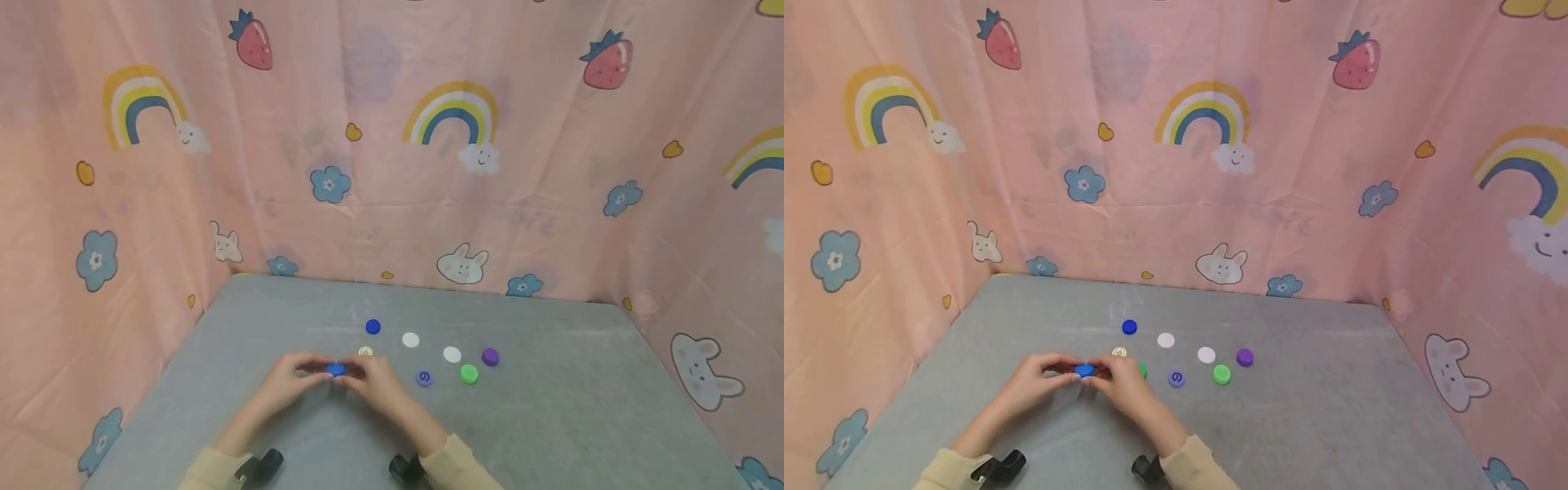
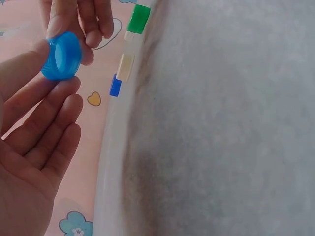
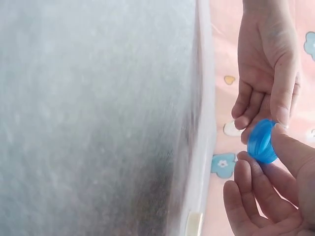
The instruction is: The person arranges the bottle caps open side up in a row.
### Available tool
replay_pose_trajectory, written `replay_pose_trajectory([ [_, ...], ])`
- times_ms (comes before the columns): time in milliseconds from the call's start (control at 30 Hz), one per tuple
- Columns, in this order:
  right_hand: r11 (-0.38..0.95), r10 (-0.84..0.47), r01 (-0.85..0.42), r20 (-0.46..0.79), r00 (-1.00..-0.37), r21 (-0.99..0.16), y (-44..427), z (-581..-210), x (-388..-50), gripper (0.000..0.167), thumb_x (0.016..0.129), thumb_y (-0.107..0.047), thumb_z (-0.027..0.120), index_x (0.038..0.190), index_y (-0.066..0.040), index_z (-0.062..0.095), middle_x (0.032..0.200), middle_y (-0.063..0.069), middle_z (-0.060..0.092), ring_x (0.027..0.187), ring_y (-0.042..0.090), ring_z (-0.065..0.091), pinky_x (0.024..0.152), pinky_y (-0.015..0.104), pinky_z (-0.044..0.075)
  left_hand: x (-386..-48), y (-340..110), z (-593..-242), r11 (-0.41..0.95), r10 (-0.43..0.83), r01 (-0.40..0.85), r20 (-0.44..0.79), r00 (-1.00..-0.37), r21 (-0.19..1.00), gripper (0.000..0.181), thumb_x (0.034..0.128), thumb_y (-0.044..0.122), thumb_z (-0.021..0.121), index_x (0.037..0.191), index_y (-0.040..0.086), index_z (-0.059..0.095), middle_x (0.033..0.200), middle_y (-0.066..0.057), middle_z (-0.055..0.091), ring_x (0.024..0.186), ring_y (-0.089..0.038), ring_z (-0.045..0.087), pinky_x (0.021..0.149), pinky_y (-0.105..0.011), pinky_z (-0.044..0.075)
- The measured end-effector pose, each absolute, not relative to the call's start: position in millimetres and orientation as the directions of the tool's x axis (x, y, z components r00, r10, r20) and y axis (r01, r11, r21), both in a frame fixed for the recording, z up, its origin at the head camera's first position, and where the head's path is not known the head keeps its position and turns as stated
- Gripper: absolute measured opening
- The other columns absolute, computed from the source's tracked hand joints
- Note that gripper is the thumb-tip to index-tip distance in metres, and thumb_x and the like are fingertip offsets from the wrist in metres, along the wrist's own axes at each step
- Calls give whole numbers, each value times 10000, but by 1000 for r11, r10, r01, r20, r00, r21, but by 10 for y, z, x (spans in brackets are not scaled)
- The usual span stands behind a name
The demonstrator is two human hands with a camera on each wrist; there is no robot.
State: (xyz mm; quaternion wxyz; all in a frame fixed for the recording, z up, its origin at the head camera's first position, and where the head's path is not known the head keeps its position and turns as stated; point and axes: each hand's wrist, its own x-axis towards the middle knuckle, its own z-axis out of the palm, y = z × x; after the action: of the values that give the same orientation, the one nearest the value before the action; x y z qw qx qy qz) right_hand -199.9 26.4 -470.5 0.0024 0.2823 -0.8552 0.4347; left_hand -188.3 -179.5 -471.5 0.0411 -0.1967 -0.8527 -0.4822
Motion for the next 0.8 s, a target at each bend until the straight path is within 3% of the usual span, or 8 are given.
replay_pose_trajectory([
  [167,450,-461,-417,195,-866,-789,267,-4698,-1959,312,858,-286,690,1095,-83,687,1007,55,723,871,117,693,744,156,517,-1857,-1805,-4678,456,314,364,236,-920,812,242,832,297,719,1016,140,721,954,6,726,847,-75,653,769,-257,516],
  [533,400,-455,-375,174,-873,-836,300,-4718,-1921,295,877,-300,663,1097,-104,689,1025,41,715,893,129,691,749,172,521,-1840,-1805,-4672,479,319,368,232,-919,797,202,837,356,704,993,230,733,955,93,720,855,-45,643,761,-245,513],
  [800,384,-434,-346,164,-886,-856,303,-4709,-1916,286,904,-332,631,1070,-110,701,957,19,724,816,91,679,697,182,517,-1868,-1813,-4695,477,329,396,259,-908,785,156,848,281,702,982,213,744,924,89,719,850,-35,635,757,-237,515],
])
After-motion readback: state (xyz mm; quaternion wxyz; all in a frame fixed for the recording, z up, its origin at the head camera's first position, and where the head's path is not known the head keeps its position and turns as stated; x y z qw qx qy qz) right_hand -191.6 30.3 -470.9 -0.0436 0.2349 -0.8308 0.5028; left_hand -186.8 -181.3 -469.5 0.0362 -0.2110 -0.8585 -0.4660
